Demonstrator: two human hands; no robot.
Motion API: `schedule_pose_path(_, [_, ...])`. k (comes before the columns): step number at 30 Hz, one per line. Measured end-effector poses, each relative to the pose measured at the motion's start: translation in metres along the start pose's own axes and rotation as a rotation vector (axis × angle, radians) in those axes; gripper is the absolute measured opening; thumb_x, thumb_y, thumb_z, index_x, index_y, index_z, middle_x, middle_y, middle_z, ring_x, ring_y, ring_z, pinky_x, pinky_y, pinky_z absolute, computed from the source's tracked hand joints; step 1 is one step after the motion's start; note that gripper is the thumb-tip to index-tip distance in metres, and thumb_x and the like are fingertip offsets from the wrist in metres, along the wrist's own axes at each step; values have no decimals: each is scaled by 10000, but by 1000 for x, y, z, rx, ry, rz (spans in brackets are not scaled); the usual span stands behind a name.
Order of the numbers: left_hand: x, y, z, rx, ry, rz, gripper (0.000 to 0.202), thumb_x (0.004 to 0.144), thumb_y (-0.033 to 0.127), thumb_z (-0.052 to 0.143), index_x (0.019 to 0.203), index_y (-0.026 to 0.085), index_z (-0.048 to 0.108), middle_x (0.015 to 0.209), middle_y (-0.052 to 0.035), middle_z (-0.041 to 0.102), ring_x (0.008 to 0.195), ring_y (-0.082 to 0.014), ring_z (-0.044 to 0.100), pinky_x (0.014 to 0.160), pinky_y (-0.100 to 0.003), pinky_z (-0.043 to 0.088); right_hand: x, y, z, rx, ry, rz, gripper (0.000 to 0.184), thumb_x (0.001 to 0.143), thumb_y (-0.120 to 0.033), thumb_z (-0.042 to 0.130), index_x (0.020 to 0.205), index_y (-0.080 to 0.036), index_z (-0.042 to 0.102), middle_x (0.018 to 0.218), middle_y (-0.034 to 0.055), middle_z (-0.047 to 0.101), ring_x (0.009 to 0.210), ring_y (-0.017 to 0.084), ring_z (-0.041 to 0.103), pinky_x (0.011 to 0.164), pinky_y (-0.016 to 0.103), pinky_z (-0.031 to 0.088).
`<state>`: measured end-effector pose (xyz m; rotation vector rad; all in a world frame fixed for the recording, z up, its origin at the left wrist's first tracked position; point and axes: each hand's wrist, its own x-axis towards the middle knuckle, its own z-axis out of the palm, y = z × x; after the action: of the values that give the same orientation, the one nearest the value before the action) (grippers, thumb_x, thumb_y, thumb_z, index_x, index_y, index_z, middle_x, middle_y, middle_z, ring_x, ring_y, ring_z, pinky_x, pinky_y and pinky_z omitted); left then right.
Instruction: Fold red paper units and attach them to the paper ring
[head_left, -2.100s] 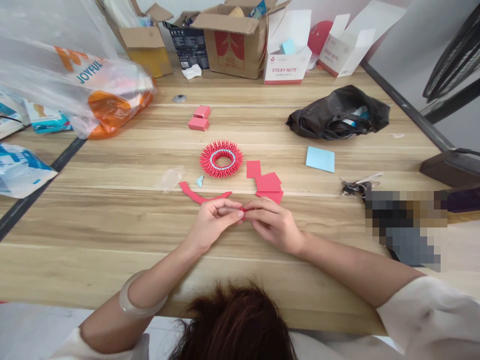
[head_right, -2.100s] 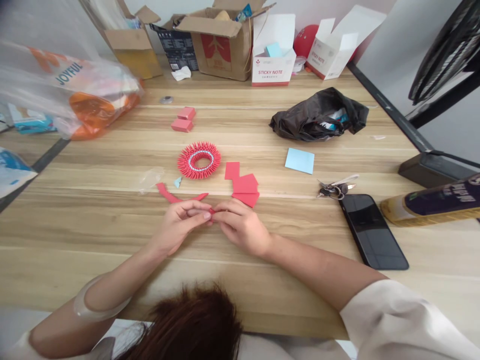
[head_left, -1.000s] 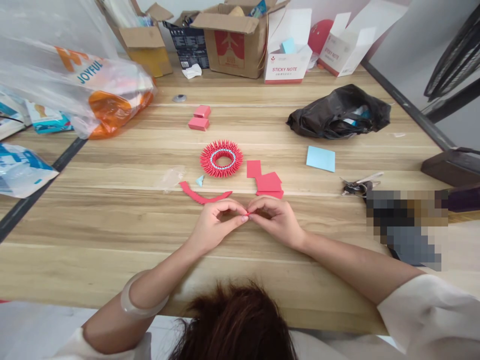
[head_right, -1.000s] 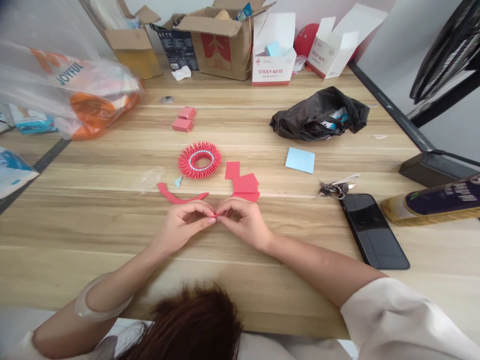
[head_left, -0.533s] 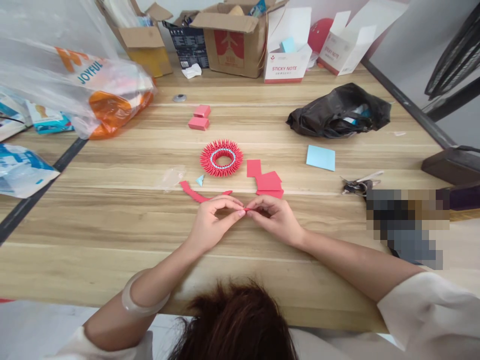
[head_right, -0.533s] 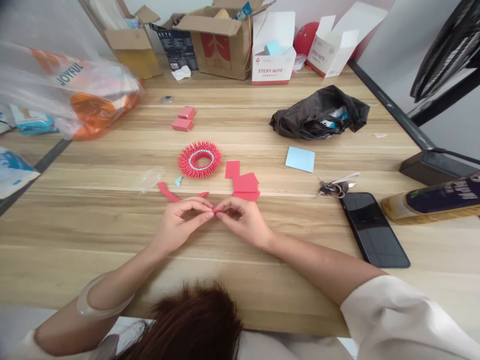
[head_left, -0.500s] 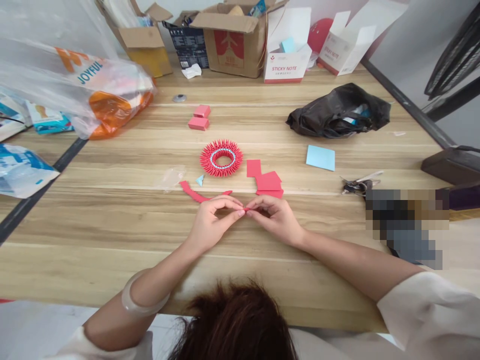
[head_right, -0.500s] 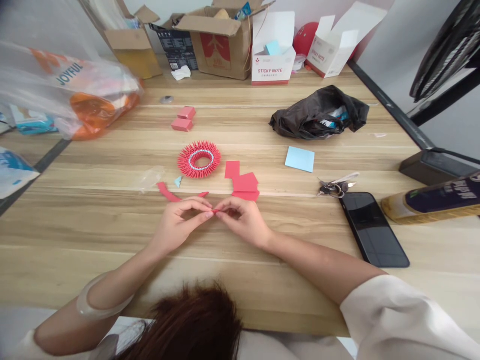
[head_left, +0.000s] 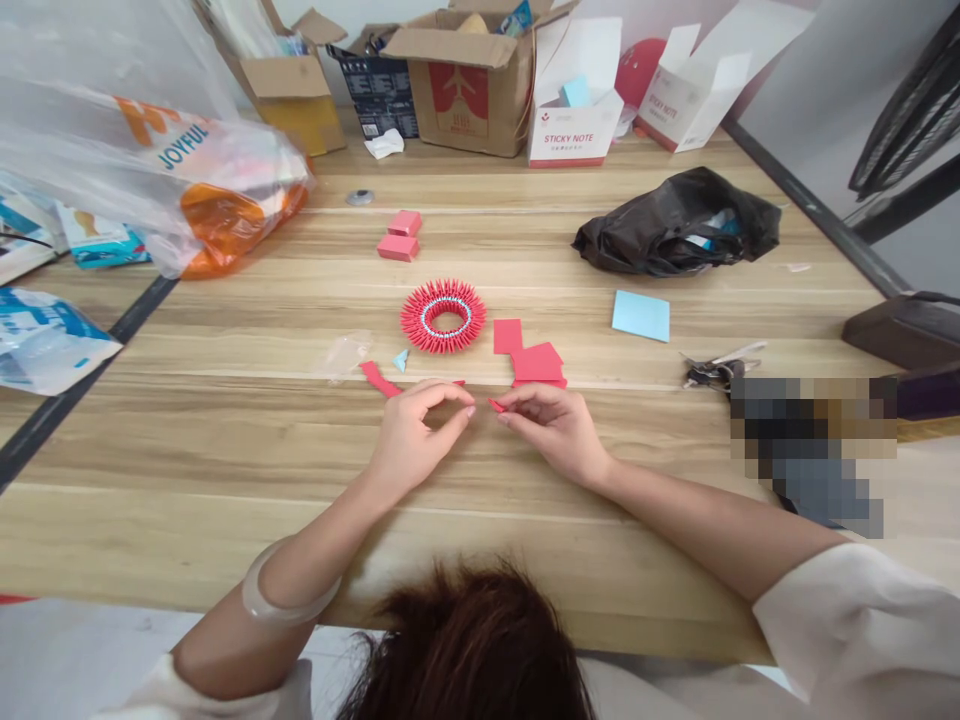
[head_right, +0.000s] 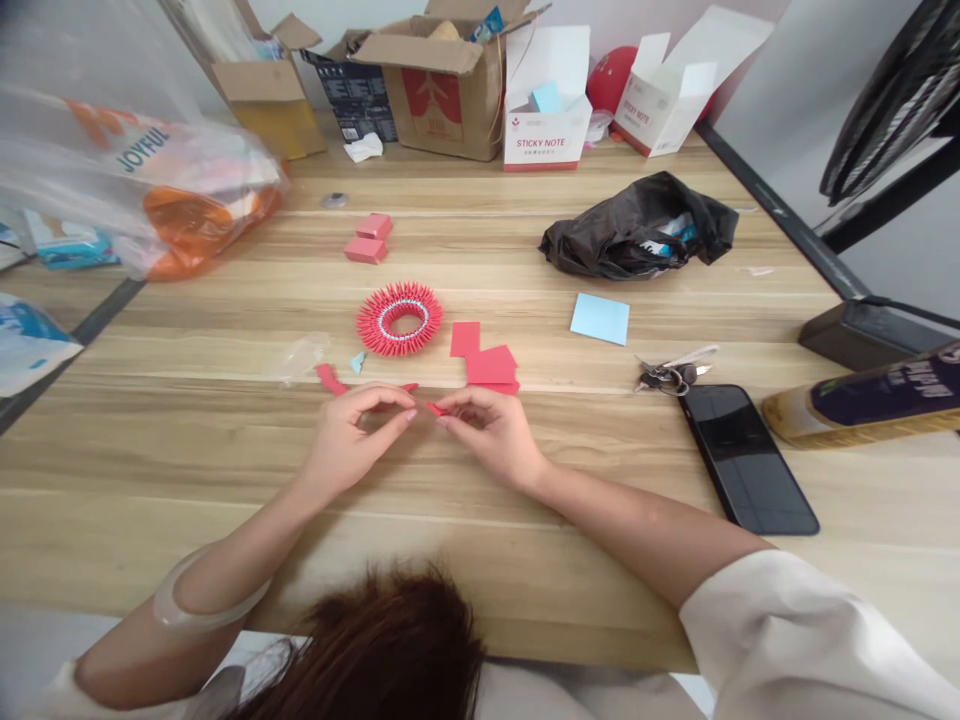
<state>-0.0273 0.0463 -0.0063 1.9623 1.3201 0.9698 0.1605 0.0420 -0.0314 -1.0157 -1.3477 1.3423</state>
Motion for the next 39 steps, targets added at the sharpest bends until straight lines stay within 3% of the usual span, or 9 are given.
schedule_pose_path(3, [5,-7,-7,248,14,93,133,814,245,597,900,171,665,945,-66,676,929,-211,610,871,-364,477,0,1,0,20,20,23,190,702,-326,717,801,-175,659,791,44,698,726,143,648,694,285,537])
schedule_pose_path(6, [9,-19,-11,482,-67,87,295,789,316,634,1028,143,652,1072,-107,632,1021,-270,560,929,-448,440,1,2,0,31,38,33,180,686,-294,730,793,-171,654,793,43,697,717,138,647,682,271,533])
schedule_pose_path(8, [10,-25,-13,525,-134,81,277,827,323,590,1030,148,660,1101,-110,614,1037,-266,551,941,-453,433,1,2,0,21,39,32,175,685,-283,730,793,-169,653,790,43,697,711,138,645,674,268,531])
schedule_pose_path(17, [8,-15,-12,529,-129,119,182,893,274,484,977,154,592,976,-89,654,954,-237,580,866,-395,444,1,-3,0,-42,29,7,131,745,-281,679,812,-169,674,818,55,704,754,150,645,712,291,535])
schedule_pose_path(23, [5,-7,-11,491,-110,223,133,887,269,494,939,160,549,902,-65,651,869,-202,593,811,-329,451,1,-3,0,-32,34,-9,155,731,-295,694,823,-171,677,813,60,697,739,148,629,695,299,527])
schedule_pose_path(32, [2,-7,-10,412,-155,202,69,897,234,472,913,174,503,870,-36,638,790,-152,597,708,-252,446,0,-3,0,-9,42,5,158,725,-309,701,799,-171,675,791,52,701,717,144,640,675,287,528])
schedule_pose_path(39, [5,0,-11,333,-115,207,64,872,201,490,811,181,488,792,-17,569,742,-135,540,693,-241,420,0,-7,-1,-5,33,9,169,744,-344,687,776,-180,669,787,41,706,721,143,646,677,277,530])
